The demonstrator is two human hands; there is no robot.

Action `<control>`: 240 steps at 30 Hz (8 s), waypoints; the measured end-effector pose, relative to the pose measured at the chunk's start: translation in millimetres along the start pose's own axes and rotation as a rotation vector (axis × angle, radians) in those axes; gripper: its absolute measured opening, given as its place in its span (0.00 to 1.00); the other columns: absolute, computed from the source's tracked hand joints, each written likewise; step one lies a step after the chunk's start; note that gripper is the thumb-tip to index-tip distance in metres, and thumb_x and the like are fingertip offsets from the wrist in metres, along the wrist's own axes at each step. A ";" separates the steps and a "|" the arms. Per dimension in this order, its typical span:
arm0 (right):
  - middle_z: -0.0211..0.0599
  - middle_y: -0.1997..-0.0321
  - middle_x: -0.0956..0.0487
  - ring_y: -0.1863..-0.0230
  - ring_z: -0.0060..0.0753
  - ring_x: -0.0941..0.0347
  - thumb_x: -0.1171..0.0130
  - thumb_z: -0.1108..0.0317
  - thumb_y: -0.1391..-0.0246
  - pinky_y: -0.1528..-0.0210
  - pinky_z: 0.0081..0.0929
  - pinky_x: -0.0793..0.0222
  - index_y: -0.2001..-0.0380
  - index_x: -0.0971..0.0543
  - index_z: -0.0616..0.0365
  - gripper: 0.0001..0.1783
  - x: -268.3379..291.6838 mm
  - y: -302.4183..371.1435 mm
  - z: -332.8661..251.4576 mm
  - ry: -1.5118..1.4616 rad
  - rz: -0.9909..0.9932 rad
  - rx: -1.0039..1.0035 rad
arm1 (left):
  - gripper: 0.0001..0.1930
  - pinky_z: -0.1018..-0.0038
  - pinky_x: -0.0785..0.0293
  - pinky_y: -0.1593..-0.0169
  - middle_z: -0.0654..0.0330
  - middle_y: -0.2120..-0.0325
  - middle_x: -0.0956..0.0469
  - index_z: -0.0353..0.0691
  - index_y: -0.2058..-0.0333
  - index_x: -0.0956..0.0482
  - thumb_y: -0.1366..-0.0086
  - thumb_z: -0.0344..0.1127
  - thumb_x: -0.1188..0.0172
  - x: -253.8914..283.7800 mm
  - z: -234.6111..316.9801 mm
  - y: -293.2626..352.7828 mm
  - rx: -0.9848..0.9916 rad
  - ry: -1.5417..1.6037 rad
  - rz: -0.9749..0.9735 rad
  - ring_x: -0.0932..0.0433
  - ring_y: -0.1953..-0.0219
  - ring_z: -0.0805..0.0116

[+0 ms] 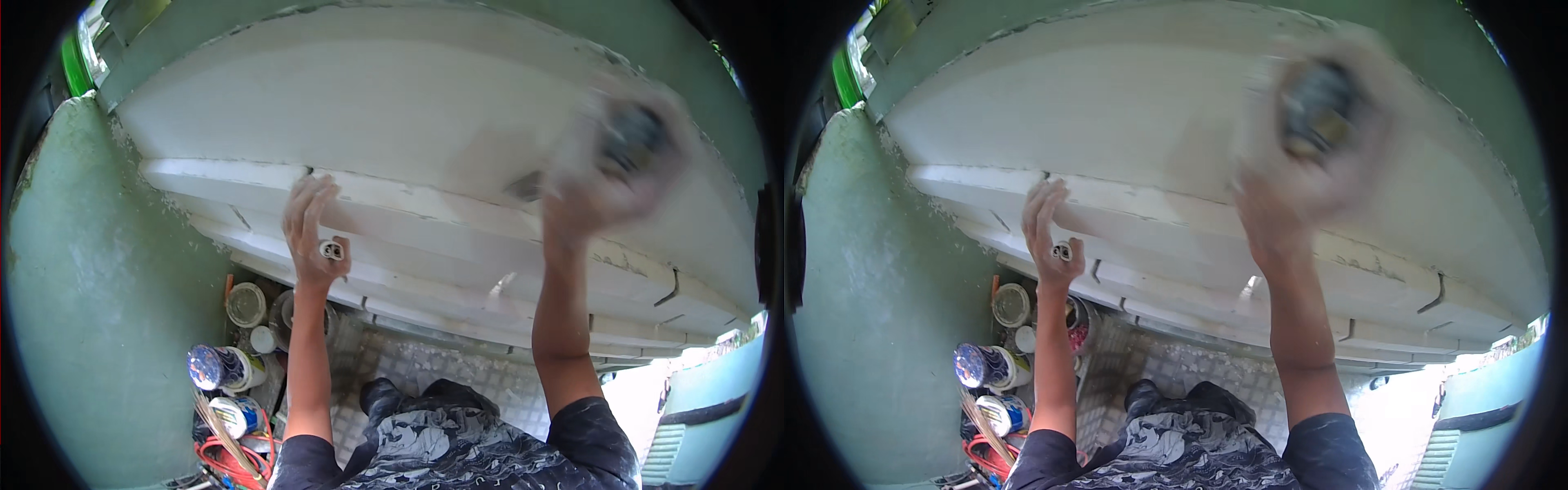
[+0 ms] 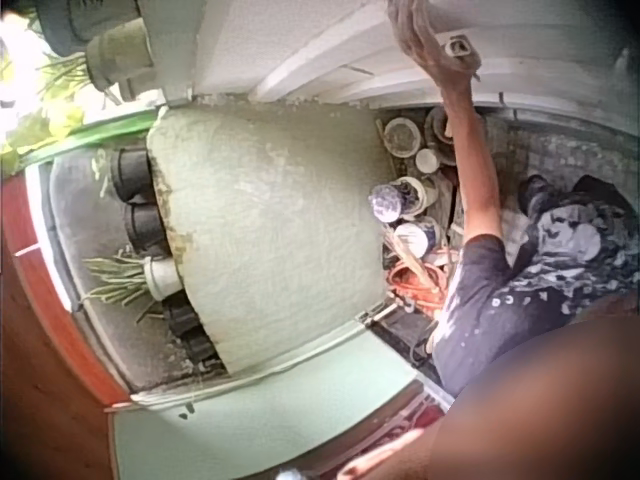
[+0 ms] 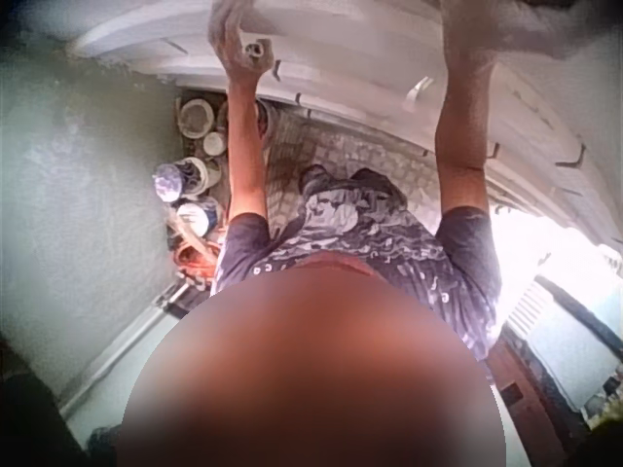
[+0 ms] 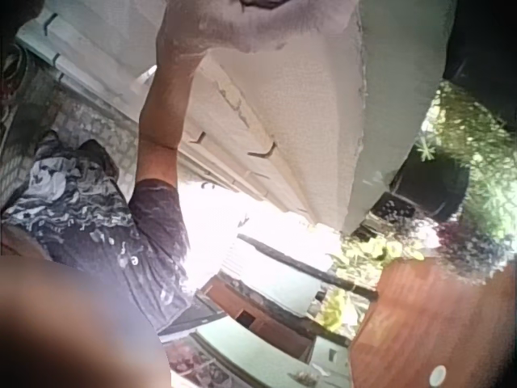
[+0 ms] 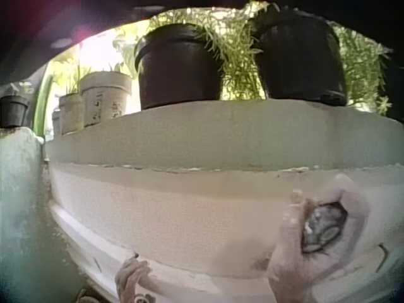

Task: Repairing or applying filler to cracks in a ceiling using a putty knife and scraper.

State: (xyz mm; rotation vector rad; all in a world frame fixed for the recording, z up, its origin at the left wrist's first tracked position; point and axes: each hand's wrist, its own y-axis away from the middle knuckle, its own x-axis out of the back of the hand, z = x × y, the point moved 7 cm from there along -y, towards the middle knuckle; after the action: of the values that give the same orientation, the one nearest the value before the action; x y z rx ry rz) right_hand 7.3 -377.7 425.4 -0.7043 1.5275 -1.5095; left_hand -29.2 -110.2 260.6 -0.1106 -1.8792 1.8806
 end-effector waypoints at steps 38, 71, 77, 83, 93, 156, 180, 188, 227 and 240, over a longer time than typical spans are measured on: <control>0.31 0.92 0.41 0.94 0.24 0.50 0.61 0.39 0.41 0.91 0.25 0.55 0.82 0.34 0.55 0.31 -93.9 18.8 -38.0 -0.561 0.067 -0.845 | 0.25 0.53 0.50 0.37 0.58 0.50 0.25 0.45 0.49 0.25 0.41 0.50 0.54 38.5 -109.0 5.0 -0.104 0.168 -0.073 0.31 0.44 0.53; 0.31 0.92 0.39 0.94 0.20 0.47 0.59 0.48 0.37 0.93 0.20 0.55 0.81 0.32 0.60 0.27 -200.0 22.3 -123.8 -0.694 0.057 -0.727 | 0.33 0.55 0.48 0.39 0.64 0.55 0.23 0.53 0.54 0.20 0.40 0.67 0.66 34.5 -113.5 11.6 0.035 0.237 0.056 0.30 0.47 0.57; 0.21 0.91 0.40 0.92 0.11 0.49 0.51 0.53 0.35 0.92 0.17 0.56 0.88 0.34 0.55 0.28 -242.8 27.9 -129.4 -0.878 0.031 -0.718 | 0.28 0.55 0.49 0.37 0.61 0.54 0.22 0.48 0.54 0.21 0.41 0.60 0.55 35.6 -117.4 12.3 -0.006 0.283 0.063 0.29 0.48 0.55; 0.17 0.92 0.43 0.92 0.14 0.52 0.50 0.56 0.35 0.90 0.20 0.59 0.89 0.37 0.46 0.26 -272.4 51.8 -121.7 -0.859 -0.055 -0.778 | 0.21 0.54 0.44 0.39 0.60 0.53 0.22 0.44 0.53 0.23 0.42 0.47 0.51 39.1 -126.5 15.2 -0.076 0.377 0.072 0.27 0.48 0.52; 0.25 0.90 0.45 0.94 0.18 0.54 0.63 0.43 0.36 0.96 0.18 0.56 0.77 0.39 0.52 0.25 -37.7 42.6 -112.5 -1.038 -0.032 -0.940 | 0.20 0.52 0.43 0.39 0.58 0.53 0.22 0.40 0.54 0.23 0.45 0.39 0.48 47.0 -117.7 6.4 -0.073 0.370 0.038 0.27 0.48 0.51; 0.43 0.64 0.22 0.65 0.39 0.23 0.51 0.64 0.42 0.57 0.31 0.25 0.62 0.27 0.63 0.13 808.0 353.0 110.8 0.306 1.101 -1.591 | 0.04 0.62 0.33 0.56 0.58 0.66 0.23 0.42 0.70 0.28 0.45 0.31 0.49 -293.2 500.8 -15.4 0.110 0.147 -0.184 0.28 0.54 0.55; 0.51 0.59 0.27 0.66 0.37 0.23 0.34 0.75 0.53 0.65 0.26 0.23 0.63 0.31 0.62 0.17 838.0 66.4 386.3 0.530 -0.087 -0.343 | 0.12 0.64 0.42 0.42 0.57 0.54 0.25 0.42 0.76 0.44 0.56 0.19 0.51 -292.1 514.2 -29.8 0.355 0.237 0.060 0.34 0.47 0.60; 0.45 0.64 0.24 0.69 0.31 0.26 0.30 0.73 0.57 0.68 0.23 0.27 0.70 0.28 0.57 0.15 855.3 69.0 399.9 0.473 -0.104 -0.430 | 0.08 0.56 0.42 0.39 0.55 0.54 0.25 0.38 0.74 0.34 0.54 0.19 0.52 -288.0 554.5 -44.1 0.381 0.040 0.030 0.33 0.43 0.54; 0.30 0.75 0.30 0.83 0.17 0.37 0.43 0.84 0.54 0.81 0.15 0.38 0.54 0.34 0.57 0.23 773.9 -75.5 495.0 -0.207 0.124 0.033 | 0.12 0.55 0.56 0.36 0.70 0.55 0.21 0.59 0.82 0.39 0.44 0.36 0.47 -382.2 718.9 -46.2 -0.080 0.024 -0.023 0.31 0.47 0.61; 0.31 0.83 0.31 0.86 0.16 0.38 0.47 0.84 0.56 0.82 0.13 0.40 0.55 0.35 0.58 0.23 757.8 -84.4 489.1 0.081 0.076 0.093 | 0.11 0.55 0.55 0.37 0.70 0.55 0.21 0.58 0.83 0.38 0.47 0.35 0.47 -382.3 716.4 -46.4 -0.087 0.025 -0.020 0.31 0.47 0.62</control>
State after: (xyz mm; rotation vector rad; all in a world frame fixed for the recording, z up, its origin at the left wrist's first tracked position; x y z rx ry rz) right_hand 52.9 -1282.4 416.7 -0.5315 1.5165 -1.5572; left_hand 47.4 -919.8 241.5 -0.1426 -1.9386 1.7761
